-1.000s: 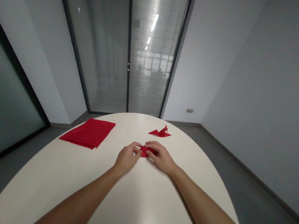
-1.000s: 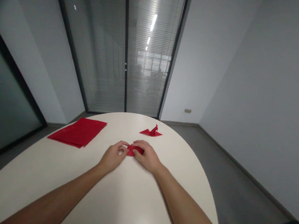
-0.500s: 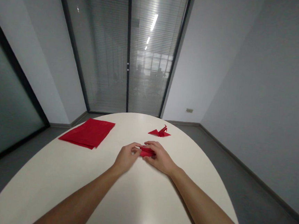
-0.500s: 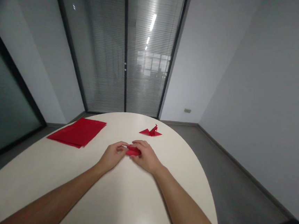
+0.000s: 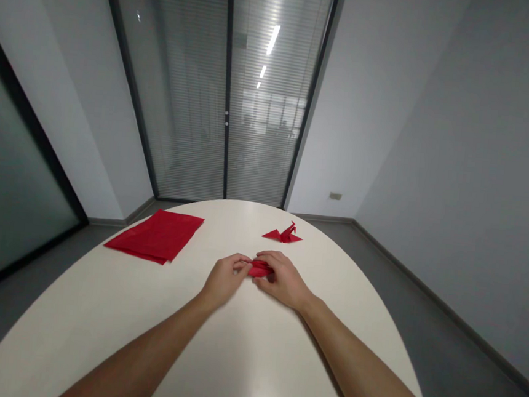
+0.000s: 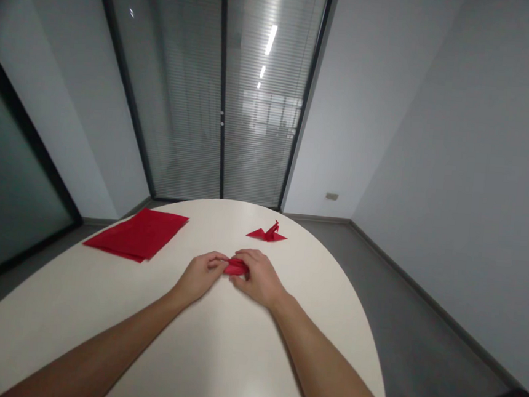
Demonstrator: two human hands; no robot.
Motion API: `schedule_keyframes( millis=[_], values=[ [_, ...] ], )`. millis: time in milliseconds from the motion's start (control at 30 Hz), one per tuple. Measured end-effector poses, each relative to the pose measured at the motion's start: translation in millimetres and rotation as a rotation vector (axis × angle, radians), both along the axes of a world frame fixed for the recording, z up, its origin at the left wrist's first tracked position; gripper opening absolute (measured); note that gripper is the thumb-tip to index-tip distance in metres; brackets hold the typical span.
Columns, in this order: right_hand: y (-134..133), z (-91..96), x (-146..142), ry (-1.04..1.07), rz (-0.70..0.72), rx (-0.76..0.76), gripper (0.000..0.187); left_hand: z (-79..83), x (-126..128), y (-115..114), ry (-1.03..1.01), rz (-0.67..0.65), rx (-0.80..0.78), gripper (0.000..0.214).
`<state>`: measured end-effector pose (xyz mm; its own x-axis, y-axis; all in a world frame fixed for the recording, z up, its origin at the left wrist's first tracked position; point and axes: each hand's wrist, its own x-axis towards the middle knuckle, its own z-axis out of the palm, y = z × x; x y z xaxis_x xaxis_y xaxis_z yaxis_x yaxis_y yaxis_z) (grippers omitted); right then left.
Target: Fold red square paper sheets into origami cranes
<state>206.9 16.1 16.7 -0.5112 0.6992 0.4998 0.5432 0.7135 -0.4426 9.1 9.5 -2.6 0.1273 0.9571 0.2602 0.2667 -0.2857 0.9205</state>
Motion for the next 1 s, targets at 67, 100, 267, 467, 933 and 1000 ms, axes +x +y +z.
schedule_keyframes(
  millis=[67,100,267,467,933,1000],
  values=[
    [-1.1,1.7,-0.6,0.002,-0.007,0.008,0.038,1.2,0.3,-0.7,-0.002,-0.001,0.003,0.018],
    [-1.5,2.5,-0.8,0.002,-0.007,0.012,0.038,1.7,0.4,-1.0,0.000,-0.003,0.007,0.018],
    [-2.1,3.4,-1.2,-0.012,-0.021,0.012,0.036,1.8,1.0,-1.7,0.038,-0.010,0.061,0.021],
    [-1.9,2.7,-0.5,0.004,-0.057,0.006,0.031,2.4,0.6,-3.1,0.046,-0.063,0.073,0.026],
    [-3.3,7.6,-0.6,0.005,-0.007,-0.012,0.025,-5.9,-3.0,3.0,0.086,0.000,0.080,0.021],
    [-3.7,8.7,-0.5,0.002,0.005,-0.005,0.025,-3.5,-3.7,2.1,0.131,0.014,0.113,0.018]
  ],
)
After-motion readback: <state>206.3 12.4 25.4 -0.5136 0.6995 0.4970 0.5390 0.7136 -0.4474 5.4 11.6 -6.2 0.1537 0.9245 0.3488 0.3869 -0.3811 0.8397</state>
